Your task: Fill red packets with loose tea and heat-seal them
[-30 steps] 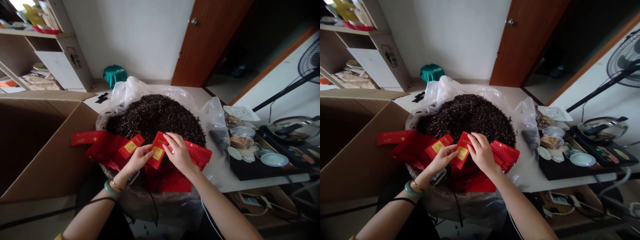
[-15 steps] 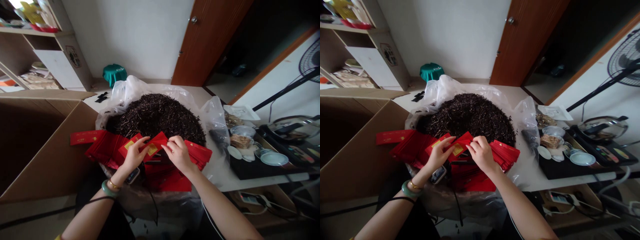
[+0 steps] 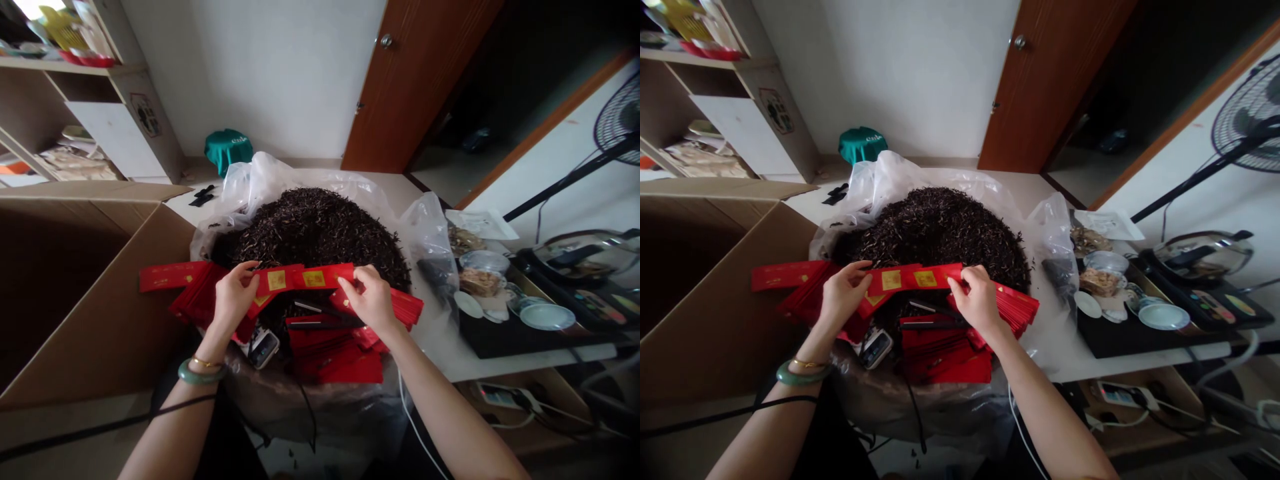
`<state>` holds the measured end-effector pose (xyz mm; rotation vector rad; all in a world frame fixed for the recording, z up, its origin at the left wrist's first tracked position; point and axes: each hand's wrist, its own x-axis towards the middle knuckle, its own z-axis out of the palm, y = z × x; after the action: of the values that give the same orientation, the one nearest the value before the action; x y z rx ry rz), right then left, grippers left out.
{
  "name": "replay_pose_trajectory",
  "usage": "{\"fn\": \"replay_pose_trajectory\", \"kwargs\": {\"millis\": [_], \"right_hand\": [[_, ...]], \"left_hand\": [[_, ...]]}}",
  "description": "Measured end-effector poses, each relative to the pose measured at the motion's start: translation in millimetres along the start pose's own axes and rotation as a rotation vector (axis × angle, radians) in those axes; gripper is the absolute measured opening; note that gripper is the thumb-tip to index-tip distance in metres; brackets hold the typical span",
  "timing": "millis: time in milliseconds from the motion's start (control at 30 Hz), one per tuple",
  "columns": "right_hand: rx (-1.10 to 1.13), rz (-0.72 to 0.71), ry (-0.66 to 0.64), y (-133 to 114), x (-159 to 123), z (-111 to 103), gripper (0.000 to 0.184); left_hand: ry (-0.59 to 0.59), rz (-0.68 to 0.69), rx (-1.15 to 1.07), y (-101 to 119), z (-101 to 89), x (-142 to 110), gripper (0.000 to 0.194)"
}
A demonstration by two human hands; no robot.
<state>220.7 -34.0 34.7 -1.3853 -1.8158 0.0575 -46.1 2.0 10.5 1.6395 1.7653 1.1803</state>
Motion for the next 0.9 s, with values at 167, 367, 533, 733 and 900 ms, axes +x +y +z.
{"fn": "replay_pose_trajectory", "kwargs": {"millis": [167,367,533,733,900], "right_hand": [[0.061,0.038,-0.058,-8,-3,1,0.027],[0.158,0.087,-0.137,-22,-8,1,0.024],[0.444,0.200,-0.268,-31,-7,0,0.016],[0.706,0.377,-0.346,-29,-4,3,0.026],[0.710,0.370,-0.325,-25,-6,7,0.027]], "left_hand": [[0.177,0.229,0.109,7,2.6,-5,0.027],[-0.328,0.098,-0.415,17,27.2,-29,0.043],[-0.347,0.003,-0.525,19,31.1,-31,0.035],[-0.298,-0.013,-0.532,20,32.6,-33,0.030],[-0.429,-0.138,-0.700,24,35.6,-37,0.044]]}}
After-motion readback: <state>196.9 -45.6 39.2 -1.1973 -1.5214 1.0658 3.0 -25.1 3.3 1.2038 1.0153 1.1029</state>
